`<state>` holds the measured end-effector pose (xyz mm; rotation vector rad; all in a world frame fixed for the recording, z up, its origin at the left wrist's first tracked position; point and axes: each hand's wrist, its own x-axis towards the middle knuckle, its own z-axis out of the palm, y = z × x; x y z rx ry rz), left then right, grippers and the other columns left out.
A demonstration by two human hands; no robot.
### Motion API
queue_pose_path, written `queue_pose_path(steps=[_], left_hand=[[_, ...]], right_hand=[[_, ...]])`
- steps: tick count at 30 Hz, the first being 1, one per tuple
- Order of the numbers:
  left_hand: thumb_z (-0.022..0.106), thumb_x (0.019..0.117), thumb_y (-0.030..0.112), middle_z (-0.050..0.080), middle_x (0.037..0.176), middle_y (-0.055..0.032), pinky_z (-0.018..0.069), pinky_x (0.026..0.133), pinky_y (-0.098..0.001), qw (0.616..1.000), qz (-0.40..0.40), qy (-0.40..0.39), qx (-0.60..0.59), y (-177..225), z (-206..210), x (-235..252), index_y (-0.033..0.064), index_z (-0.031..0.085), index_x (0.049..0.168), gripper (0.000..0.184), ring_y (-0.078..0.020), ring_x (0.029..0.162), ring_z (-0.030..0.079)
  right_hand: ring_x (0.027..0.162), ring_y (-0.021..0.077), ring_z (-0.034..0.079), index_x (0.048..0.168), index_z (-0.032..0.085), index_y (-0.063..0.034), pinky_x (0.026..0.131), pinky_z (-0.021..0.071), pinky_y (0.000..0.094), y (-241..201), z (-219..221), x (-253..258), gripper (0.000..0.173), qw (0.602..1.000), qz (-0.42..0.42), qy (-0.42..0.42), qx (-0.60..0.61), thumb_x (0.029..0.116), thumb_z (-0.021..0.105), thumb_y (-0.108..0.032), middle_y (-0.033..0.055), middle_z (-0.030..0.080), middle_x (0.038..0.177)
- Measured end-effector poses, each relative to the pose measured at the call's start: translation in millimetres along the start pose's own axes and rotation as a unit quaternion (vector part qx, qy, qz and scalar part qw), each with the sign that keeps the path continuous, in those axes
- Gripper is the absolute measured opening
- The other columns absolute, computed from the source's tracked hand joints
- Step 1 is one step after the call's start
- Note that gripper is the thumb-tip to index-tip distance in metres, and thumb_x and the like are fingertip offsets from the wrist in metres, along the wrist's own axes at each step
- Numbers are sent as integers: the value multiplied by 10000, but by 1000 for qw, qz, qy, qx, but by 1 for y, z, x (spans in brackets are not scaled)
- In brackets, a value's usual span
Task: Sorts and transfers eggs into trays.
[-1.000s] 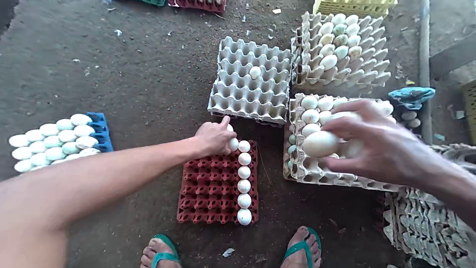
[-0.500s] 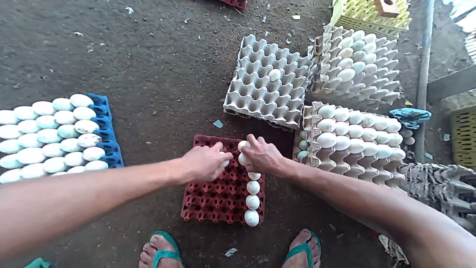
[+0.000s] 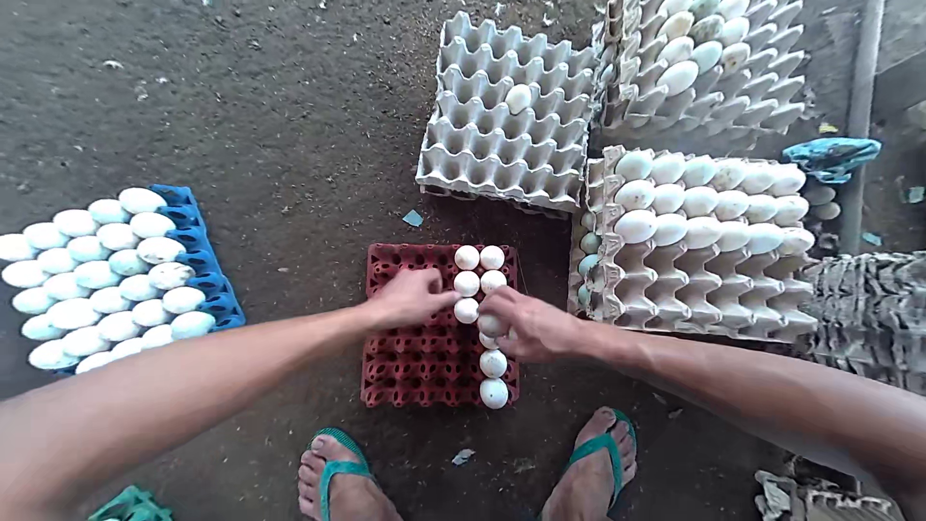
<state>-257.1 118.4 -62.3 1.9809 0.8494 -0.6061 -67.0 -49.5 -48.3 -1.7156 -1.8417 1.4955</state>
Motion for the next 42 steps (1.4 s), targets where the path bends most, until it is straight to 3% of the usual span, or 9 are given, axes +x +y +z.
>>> queue_pose_path(steps=[5, 9, 14, 18, 21, 28, 32, 38, 42], left_hand=[[352, 1041, 165, 624, 924, -65, 550, 746, -308, 938, -69, -64, -335, -19, -15, -28, 37, 595, 1125, 287, -134, 767, 630], [581, 986, 126, 630, 1231, -145, 509, 935, -430, 983, 33, -126, -127, -7, -12, -50, 43, 574, 1349, 373, -219, 1069, 626], [717, 883, 123, 625, 1163, -218, 551, 898, -460, 882, 467, -16, 68, -26, 41, -36, 41, 700, 1149, 278, -342, 1053, 634], [591, 964, 16, 642, 1196, -205, 564, 851, -510, 805, 566, -53, 172, -18, 49, -22, 73, 719, 1096, 192, -393, 1092, 635], [615, 925, -50, 661, 1212, -161, 587, 796, -499, 771, 599, -92, 195, -18, 63, -19, 82, 739, 1035, 212, -358, 1093, 656], [557, 941, -30, 706, 1200, -169, 478, 1067, -495, 737, 650, -57, 180, -32, 74, -9, 53, 751, 990, 218, -342, 1218, 637], [527, 991, 33, 717, 1107, -155, 502, 1048, -475, 734, 642, 17, 222, -32, 48, 2, 62, 727, 974, 203, -325, 1147, 668], [524, 996, 74, 722, 1040, -117, 509, 1048, -459, 738, 616, 105, 255, -42, 9, 6, 80, 735, 997, 211, -297, 1118, 675], [516, 991, 99, 719, 1066, -121, 505, 1050, -447, 743, 604, 144, 249, -40, -6, 4, 75, 737, 1036, 227, -290, 1129, 669]], right_hand=[[1047, 440, 647, 1326, 570, -28, 784, 545, 579, -9, 34, 22, 395, 984, -60, -32, -162, 967, 651, -171, 256, 583, 1263], [1043, 457, 627, 1207, 610, 5, 759, 512, 591, -12, 45, 32, 339, 967, -81, -10, -241, 973, 669, -232, 253, 611, 1163], [917, 291, 663, 1101, 702, -17, 830, 541, 520, -7, 12, 24, 425, 998, 48, 33, 13, 945, 706, -412, 159, 683, 1007], [909, 120, 630, 1045, 656, -65, 834, 526, 349, 12, -13, 0, 236, 957, 134, -37, 256, 1027, 531, -264, 53, 656, 992], [978, 172, 680, 1197, 539, -53, 878, 588, 365, 25, -10, -17, 310, 903, 125, -43, 408, 936, 440, -187, 105, 652, 1104], [1134, 266, 623, 1360, 556, -46, 955, 520, 477, -8, 0, -38, 516, 991, 51, -51, 115, 902, 702, -234, 182, 586, 1320], [1038, 360, 657, 1254, 617, 13, 881, 556, 499, -7, 43, -39, 536, 993, -110, 0, 36, 817, 823, -222, 241, 637, 1156], [978, 381, 659, 1103, 683, -91, 740, 557, 486, 0, 106, -10, 159, 941, -270, 23, -203, 946, 672, -113, 183, 655, 1056], [997, 361, 661, 1069, 727, -99, 716, 557, 466, 5, 117, -4, 145, 922, -293, 34, -253, 959, 639, -64, 175, 661, 1096]])
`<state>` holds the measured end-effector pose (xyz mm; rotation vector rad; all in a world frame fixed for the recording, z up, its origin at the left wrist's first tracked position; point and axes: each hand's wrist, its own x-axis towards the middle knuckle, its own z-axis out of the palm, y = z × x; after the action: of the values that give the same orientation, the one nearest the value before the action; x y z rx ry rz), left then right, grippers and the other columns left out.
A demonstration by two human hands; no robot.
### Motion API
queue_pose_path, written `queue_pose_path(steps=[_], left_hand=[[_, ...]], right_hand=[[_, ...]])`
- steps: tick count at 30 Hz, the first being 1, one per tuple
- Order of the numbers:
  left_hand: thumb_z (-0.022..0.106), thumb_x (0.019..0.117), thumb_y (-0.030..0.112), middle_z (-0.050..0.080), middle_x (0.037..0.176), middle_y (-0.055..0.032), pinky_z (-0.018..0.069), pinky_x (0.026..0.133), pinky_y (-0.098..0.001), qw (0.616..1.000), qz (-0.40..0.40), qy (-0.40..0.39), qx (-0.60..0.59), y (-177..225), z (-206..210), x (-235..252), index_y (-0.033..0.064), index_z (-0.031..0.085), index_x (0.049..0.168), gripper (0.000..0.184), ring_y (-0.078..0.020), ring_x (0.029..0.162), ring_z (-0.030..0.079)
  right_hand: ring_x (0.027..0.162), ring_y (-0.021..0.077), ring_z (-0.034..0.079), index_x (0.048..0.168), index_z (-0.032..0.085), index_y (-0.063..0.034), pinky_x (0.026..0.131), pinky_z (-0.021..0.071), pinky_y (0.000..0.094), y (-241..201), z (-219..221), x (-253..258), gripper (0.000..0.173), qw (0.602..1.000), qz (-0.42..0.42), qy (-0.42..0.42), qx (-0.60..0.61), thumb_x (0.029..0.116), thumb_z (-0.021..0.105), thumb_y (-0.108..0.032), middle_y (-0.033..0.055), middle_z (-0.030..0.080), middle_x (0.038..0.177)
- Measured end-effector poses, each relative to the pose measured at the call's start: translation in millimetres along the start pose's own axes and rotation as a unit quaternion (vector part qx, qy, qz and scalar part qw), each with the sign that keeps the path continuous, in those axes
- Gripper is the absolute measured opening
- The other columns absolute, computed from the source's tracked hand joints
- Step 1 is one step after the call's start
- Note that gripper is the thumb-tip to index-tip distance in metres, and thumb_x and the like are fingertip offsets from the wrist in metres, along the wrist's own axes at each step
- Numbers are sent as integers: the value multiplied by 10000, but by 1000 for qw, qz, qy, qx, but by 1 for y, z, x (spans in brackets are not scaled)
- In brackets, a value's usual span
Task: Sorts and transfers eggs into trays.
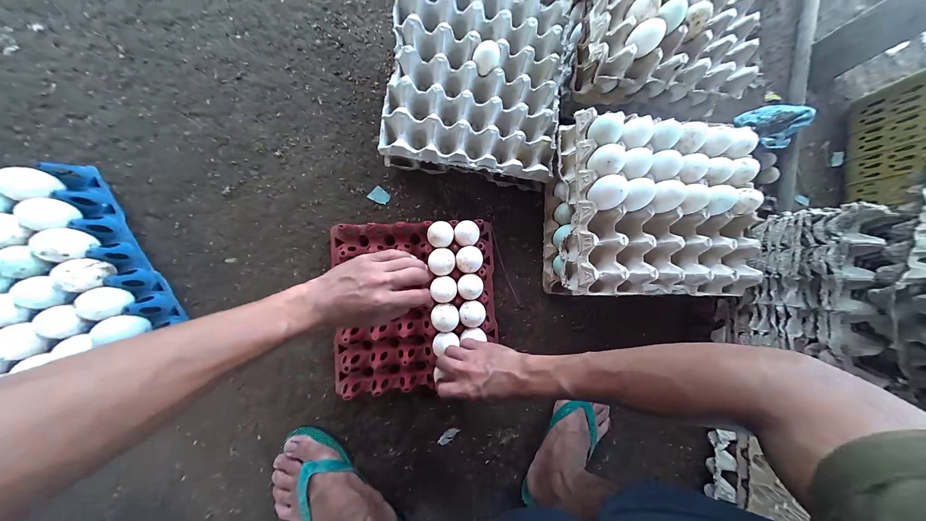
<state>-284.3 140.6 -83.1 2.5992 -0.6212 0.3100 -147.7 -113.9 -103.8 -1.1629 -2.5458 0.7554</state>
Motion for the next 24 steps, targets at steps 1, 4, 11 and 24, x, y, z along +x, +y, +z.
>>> queue_pose_path(steps=[1, 4, 11, 24], left_hand=[[513, 995, 115, 719, 1070, -119, 509, 1046, -453, 1000, -11, 7, 3, -1, -4, -1, 71, 737, 1040, 233, -290, 1132, 668], [508, 1011, 164, 714, 1077, -139, 519, 1030, -478, 999, -35, 32, 11, -7, -16, -5, 50, 729, 1063, 254, -305, 1126, 671], [512, 1029, 239, 700, 1092, -148, 511, 996, -439, 995, -69, 72, 25, -32, -24, 52, 79, 685, 1139, 260, -297, 1122, 661], [612, 980, 533, 560, 1355, -245, 522, 865, -631, 912, -383, -146, -4, -45, 37, 295, 28, 562, 1376, 643, -432, 1057, 655]], right_hand=[[997, 351, 662, 1064, 734, -113, 718, 552, 464, 1, -6, -3, 126, 1000, -2, 13, 6, 961, 669, -146, 166, 666, 1104], [923, 316, 666, 1011, 729, -113, 716, 549, 447, 9, -52, -28, 133, 993, 11, 115, 16, 952, 680, -223, 132, 673, 997], [999, 330, 695, 1030, 726, -15, 851, 588, 500, 81, -198, -200, 171, 841, 412, 305, -172, 898, 708, -121, 177, 699, 1068], [1151, 402, 649, 1307, 653, -74, 1008, 475, 625, 154, -185, -335, 429, 619, 717, 304, 98, 951, 721, -305, 214, 694, 1197]])
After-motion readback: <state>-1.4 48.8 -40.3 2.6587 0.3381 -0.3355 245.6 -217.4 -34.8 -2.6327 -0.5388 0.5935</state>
